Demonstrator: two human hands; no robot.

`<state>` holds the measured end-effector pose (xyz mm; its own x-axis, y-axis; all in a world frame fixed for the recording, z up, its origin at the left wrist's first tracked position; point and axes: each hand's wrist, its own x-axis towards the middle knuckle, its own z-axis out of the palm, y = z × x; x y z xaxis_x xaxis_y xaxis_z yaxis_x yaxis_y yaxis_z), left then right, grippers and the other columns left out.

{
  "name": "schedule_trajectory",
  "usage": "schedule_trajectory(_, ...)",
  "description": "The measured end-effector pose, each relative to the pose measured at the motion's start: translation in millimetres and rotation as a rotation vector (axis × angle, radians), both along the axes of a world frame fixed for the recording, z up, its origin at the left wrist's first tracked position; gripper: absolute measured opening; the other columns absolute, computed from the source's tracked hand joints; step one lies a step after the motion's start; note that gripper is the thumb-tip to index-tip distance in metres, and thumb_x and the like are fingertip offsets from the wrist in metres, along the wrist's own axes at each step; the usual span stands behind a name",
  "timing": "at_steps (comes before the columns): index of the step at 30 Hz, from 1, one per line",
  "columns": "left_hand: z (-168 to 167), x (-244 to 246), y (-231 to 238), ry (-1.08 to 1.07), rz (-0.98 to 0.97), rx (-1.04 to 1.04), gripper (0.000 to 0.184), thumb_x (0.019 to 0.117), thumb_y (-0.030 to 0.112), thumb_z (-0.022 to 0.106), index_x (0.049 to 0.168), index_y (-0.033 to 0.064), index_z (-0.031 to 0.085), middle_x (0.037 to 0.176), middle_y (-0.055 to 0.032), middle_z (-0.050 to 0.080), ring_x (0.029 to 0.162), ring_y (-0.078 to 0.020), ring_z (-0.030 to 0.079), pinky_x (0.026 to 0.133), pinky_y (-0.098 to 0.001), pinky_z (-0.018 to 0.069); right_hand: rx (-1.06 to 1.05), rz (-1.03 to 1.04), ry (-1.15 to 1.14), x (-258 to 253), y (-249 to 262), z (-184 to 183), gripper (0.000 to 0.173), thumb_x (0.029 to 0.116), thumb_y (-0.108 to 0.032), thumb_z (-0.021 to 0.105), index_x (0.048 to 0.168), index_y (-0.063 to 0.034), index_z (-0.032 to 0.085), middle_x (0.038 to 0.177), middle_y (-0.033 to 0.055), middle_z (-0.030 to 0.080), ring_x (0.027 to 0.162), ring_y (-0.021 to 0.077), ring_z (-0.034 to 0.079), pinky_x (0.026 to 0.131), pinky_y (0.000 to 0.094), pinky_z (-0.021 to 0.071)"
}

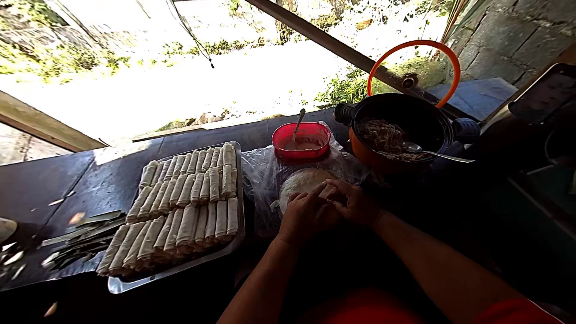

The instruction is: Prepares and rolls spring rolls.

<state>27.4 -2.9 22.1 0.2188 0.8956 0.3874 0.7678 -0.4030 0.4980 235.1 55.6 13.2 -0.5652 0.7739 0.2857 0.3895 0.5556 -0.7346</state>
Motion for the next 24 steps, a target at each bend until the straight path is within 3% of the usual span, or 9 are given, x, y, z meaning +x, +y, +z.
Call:
schedule_trajectory(4,-1.7,5.9,2.1,-0.027,0.047,-0.003,0.053,0.0954,0.029,0.068,0.146,0.0181,0.056,0.098,0.0111,0.078,0.095,-0.0041,0.071,0.107,-0.0435,0.0476,-0.005,0.000,-0.001,1.1,-0.3,0.3,0.056,0.0910,-0.014,0.066,0.145,-0.0049,0.056,0.113,-0.0005,0.076,0.111,0.0069,0.068,0.105,0.0282,0.0529)
schedule_trajectory(7,-5.6,3.7,2.1,-0.052,0.050,-0.022,0.057,0.0946,0.033,0.070,0.147,0.0159,0.055,0.101,0.0107,0.077,0.099,-0.0038,0.070,0.107,-0.0444,0.0475,0.000,0.002,0.002,0.6,0.7,0.3,0.056,0.0903,-0.013,0.066,0.144,-0.0049,0.056,0.113,-0.0006,0.076,0.111,0.0070,0.068,0.105,0.0278,0.0529)
schedule_trajectory(13,-7.6,6.8,4.3,-0.078,0.083,-0.043,0.053,0.0926,0.029,0.072,0.142,0.0166,0.059,0.096,0.0109,0.077,0.094,-0.0036,0.070,0.106,-0.0455,0.0474,-0.020,0.003,0.004,0.9,0.2,0.3,0.056,0.0907,-0.013,0.065,0.145,-0.0058,0.056,0.111,-0.0012,0.076,0.109,0.0068,0.068,0.103,0.0276,0.0536)
schedule_trajectory(17,-5.7,3.1,2.5,-0.077,0.060,-0.044,0.058,0.0912,0.030,0.074,0.145,0.0160,0.057,0.102,0.0115,0.077,0.099,-0.0026,0.070,0.110,-0.0448,0.0453,-0.029,0.004,0.011,0.5,0.7,1.2,0.057,0.0900,-0.012,0.065,0.146,-0.0053,0.055,0.111,-0.0011,0.076,0.109,0.0070,0.068,0.103,0.0279,0.0536)
schedule_trajectory(24,-6.8,5.7,5.9,-0.007,0.086,-0.018,0.047,0.0943,0.032,0.068,0.140,0.0215,0.062,0.098,0.0132,0.077,0.097,-0.0020,0.070,0.111,-0.0451,0.0426,-0.026,-0.002,0.031,0.3,1.5,-1.5,0.056,0.0903,-0.013,0.065,0.145,-0.0065,0.056,0.109,-0.0013,0.075,0.106,0.0064,0.069,0.100,0.0271,0.0550)
